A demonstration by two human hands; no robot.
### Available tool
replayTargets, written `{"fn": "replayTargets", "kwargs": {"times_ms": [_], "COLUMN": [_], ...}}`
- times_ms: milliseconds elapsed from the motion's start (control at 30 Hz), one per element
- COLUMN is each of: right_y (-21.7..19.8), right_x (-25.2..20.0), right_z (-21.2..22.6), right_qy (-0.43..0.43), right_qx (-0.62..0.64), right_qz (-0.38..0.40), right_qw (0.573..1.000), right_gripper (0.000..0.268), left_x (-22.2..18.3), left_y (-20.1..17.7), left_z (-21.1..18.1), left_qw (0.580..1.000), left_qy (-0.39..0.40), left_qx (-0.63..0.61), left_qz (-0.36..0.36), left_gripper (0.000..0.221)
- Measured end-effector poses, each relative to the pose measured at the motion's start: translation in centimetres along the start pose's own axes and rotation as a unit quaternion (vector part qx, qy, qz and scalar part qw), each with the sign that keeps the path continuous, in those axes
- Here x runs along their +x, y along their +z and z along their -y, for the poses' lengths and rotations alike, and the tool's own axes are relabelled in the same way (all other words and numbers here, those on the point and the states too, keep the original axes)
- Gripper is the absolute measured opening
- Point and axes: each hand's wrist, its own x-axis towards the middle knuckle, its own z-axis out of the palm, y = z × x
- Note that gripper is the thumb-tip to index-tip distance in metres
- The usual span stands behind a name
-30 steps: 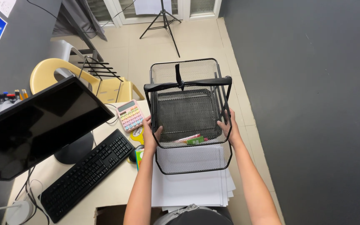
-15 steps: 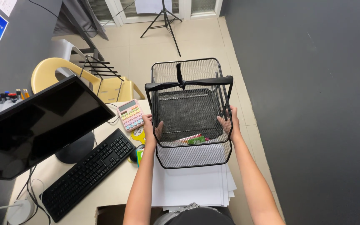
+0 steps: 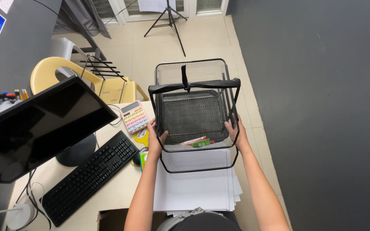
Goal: Assembling a wire mesh document tray organizer by placing trays into the frame.
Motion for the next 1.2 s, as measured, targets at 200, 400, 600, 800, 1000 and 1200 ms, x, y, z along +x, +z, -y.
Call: {"fn": "replayTargets", "kwargs": {"times_ms": [200, 400, 600, 800, 1000, 1200], "right_y": [0.2, 0.5, 0.4, -0.1, 0.0, 0.2], "right_x": [1.3, 2.5, 3.4, 2.0, -0.6, -0.3], "right_z": [0.3, -0.6, -1.6, 0.5, 1.4, -1.7], "right_qy": [-0.008, -0.021, -0.026, 0.022, 0.037, 0.007], "right_qx": [-0.091, -0.212, -0.216, -0.166, 0.016, 0.024], "right_qz": [-0.05, -0.102, -0.098, -0.049, 0.057, 0.018], "right_qw": [0.995, 0.972, 0.971, 0.985, 0.998, 1.0], "right_gripper": [0.054, 0.052, 0.052, 0.06, 0.086, 0.072], "left_x": [1.2, 3.4, 4.0, 3.9, 2.5, -0.6], "left_y": [0.0, 0.0, 0.0, -0.2, -0.5, 0.0], "left_z": [1.6, 4.2, 4.8, 4.2, 2.0, -1.7], "left_qw": [0.999, 0.994, 0.992, 0.989, 0.993, 1.0], "left_qy": [0.036, 0.022, 0.022, 0.009, 0.004, -0.018], "left_qx": [0.02, 0.084, 0.097, 0.131, 0.116, 0.003], "left_qz": [-0.03, -0.07, -0.071, -0.074, -0.027, 0.016], "left_gripper": [0.072, 0.069, 0.067, 0.064, 0.076, 0.084]}}
